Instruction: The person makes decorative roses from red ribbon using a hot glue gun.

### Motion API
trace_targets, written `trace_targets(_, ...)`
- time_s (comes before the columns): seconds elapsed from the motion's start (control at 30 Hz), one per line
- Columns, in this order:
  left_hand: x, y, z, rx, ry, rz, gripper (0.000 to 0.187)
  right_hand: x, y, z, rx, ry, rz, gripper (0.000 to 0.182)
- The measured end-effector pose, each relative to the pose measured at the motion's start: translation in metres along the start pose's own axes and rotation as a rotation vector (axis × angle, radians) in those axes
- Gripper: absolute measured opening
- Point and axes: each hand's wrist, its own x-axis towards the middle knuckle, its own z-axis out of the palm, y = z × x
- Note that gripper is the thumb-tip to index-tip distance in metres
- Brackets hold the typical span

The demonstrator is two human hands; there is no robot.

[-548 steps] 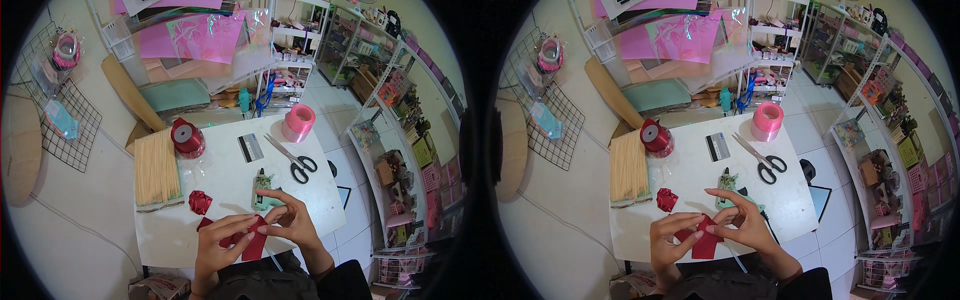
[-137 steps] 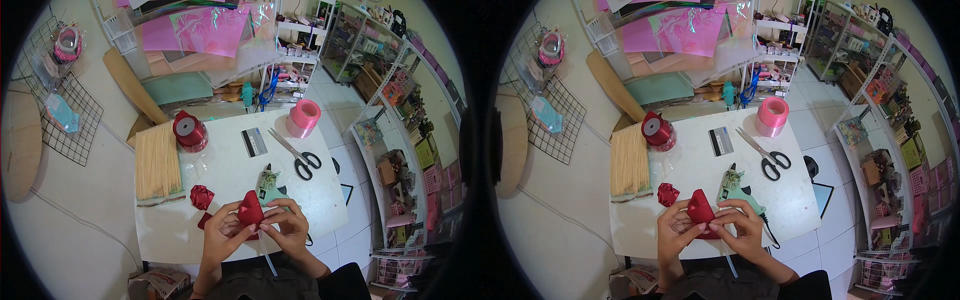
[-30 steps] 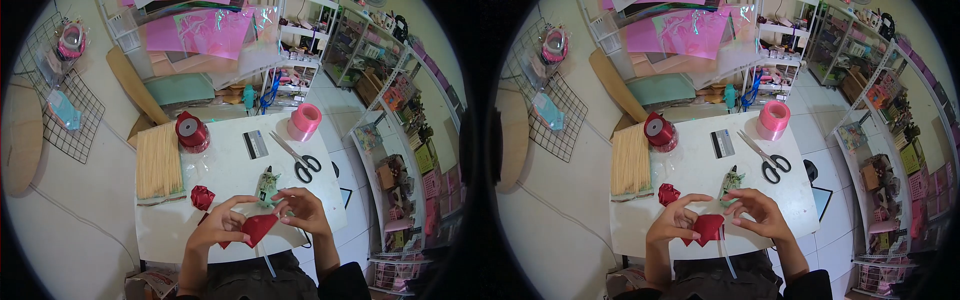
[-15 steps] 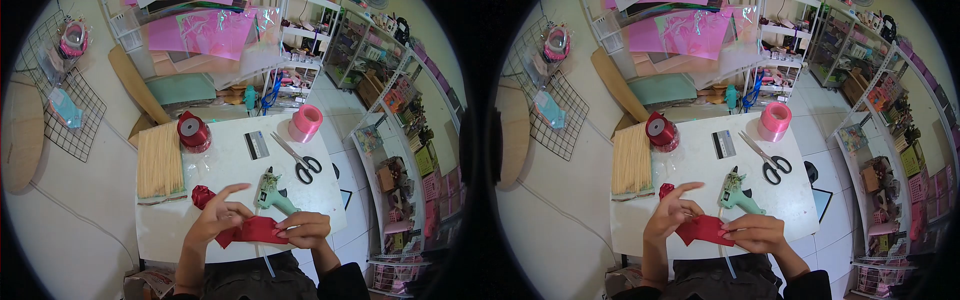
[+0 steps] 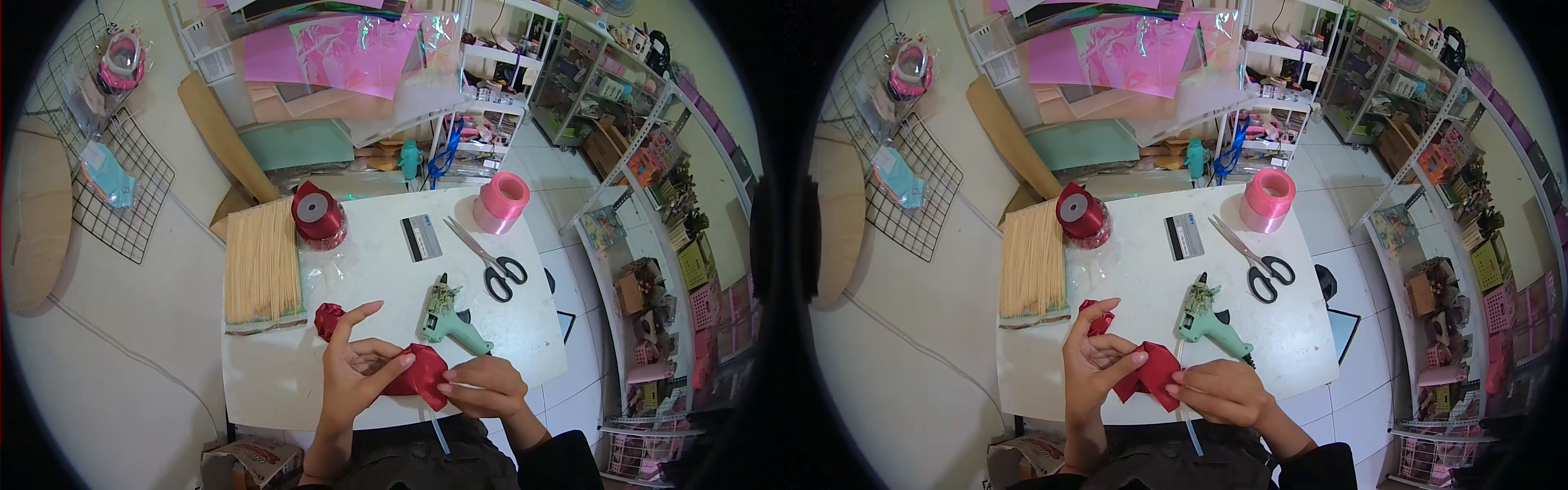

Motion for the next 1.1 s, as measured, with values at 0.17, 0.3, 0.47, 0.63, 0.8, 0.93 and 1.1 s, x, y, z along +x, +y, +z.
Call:
trace_targets(0.17, 0.000, -0.002, 0.000, 0.015, -0.038, 0.021, 0.064, -0.002, 0.001, 0.001, 0.076, 0.007, 0.063, 0.020)
trace_targets(0.3, -0.002, -0.001, 0.003, -0.090, -0.022, 0.000, 0.066, -0.002, 0.001, 0.002, 0.047, 0.023, 0.045, 0.020)
trace_targets(0.47, -0.007, -0.007, 0.006, -0.084, 0.022, 0.014, 0.068, 0.000, 0.001, 0.001, 0.000, 0.004, 0.025, 0.020)
trace_targets(0.63, -0.005, -0.003, 0.011, -0.004, 0.094, 0.045, 0.068, 0.000, 0.003, -0.001, 0.036, -0.086, 0.010, 0.022)
trace_targets(0.8, 0.003, -0.011, 0.015, 0.023, 0.172, 0.093, 0.053, 0.002, 0.010, 0.003, -0.011, -0.097, 0.042, 0.021)
trace_targets(0.93, 0.010, -0.024, 0.011, 0.067, 0.191, 0.118, 0.021, 0.001, 0.018, 0.012, 0.010, -0.065, 0.136, 0.019)
trace_targets(1.1, 0.029, -0.021, 0.009, 0.004, 0.179, 0.093, 0.011, 0.011, 0.029, 0.015, -0.013, -0.038, 0.163, 0.020)
